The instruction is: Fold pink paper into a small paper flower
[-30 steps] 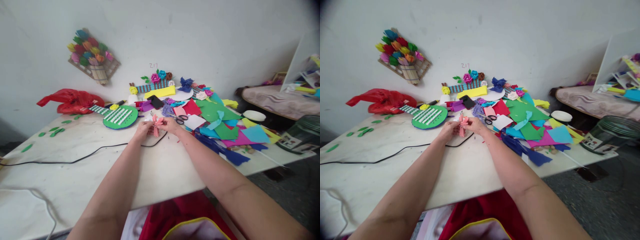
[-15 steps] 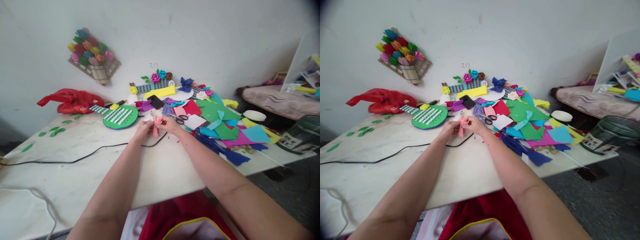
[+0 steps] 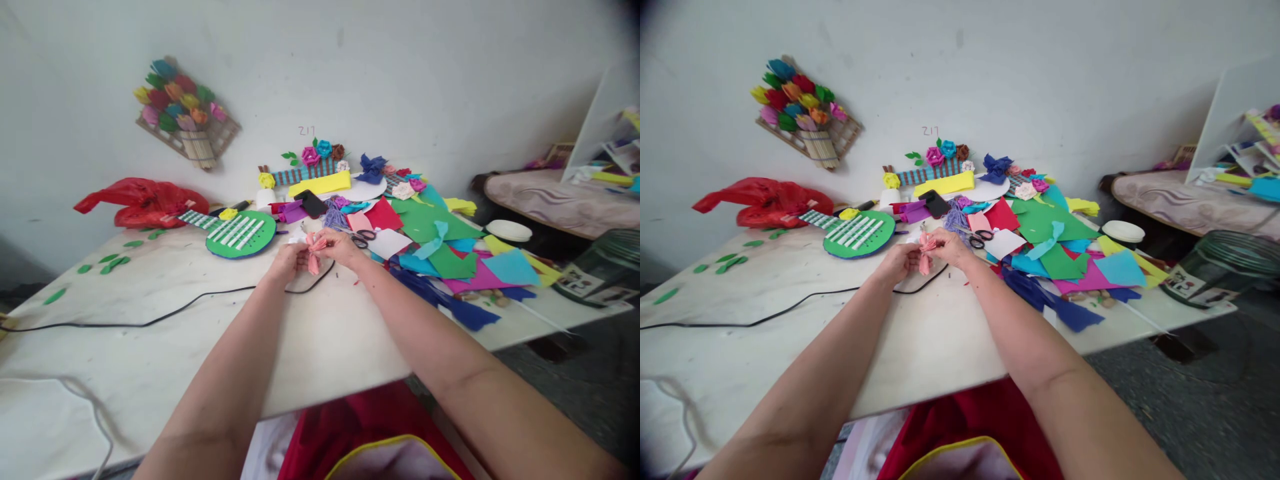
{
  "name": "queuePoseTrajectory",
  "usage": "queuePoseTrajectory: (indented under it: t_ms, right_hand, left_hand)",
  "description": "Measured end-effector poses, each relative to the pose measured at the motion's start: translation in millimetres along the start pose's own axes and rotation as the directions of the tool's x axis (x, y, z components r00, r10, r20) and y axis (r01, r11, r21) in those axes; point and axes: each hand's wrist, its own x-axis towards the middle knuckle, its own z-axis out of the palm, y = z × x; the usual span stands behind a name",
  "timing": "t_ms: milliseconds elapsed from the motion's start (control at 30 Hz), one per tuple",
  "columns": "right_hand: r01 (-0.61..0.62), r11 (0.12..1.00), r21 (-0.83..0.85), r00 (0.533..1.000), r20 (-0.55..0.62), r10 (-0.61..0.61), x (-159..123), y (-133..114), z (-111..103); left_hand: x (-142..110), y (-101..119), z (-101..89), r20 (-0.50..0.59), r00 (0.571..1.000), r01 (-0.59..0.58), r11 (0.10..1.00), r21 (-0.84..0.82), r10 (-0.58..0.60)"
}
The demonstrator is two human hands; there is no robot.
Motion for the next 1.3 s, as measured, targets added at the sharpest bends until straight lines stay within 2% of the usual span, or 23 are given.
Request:
queuePoseTrajectory:
  t_ms: [200, 400, 533, 800, 933, 1100, 1300]
  right_hand:
    - [0.071, 0.998, 0.002, 0.997, 0.019, -0.071, 1.6, 4.0, -0.4]
    - [0.039, 0.998, -0.055, 0.999, 0.006, -0.039, 1.2, 2.9, 0.5]
    - [-0.005, 0.995, -0.096, 1.0, -0.001, 0.005, 1.3, 3.4, 0.8]
    - [0.012, 0.995, -0.096, 0.999, -0.039, -0.016, 1.5, 8.4, 0.3]
    - [0.029, 0.989, -0.147, 0.999, -0.039, -0.035, 2.2, 8.9, -0.6]
    - [0.03, 0.972, -0.235, 0.999, -0.025, -0.036, 3.8, 8.3, 0.3]
    - [0.029, 0.957, -0.288, 1.0, 0.02, -0.024, 3.5, 5.9, 0.0]
  left_hand:
    - [-0.8, 0.2, -0.7, 0.023, 0.999, 0.028, 1.0, -0.003, -0.028]
    - [-0.9, 0.2, -2.7, 0.086, 0.996, -0.002, 1.0, 0.001, 0.002]
    - [-0.7, -0.2, -3.5, 0.084, 0.996, -0.003, 1.0, -0.011, 0.004]
    - [-2.8, 0.5, -3.5, 0.109, 0.994, -0.005, 1.0, -0.015, 0.007]
    - [-5.7, 1.8, -1.3, 0.132, 0.991, -0.029, 0.999, 0.018, 0.026]
    - [-5.0, 1.7, 0.1, 0.103, 0.995, -0.006, 0.999, 0.043, 0.001]
    - [-1.4, 0.0, 0.0, 0.047, 0.999, 0.007, 1.0, -0.014, -0.007]
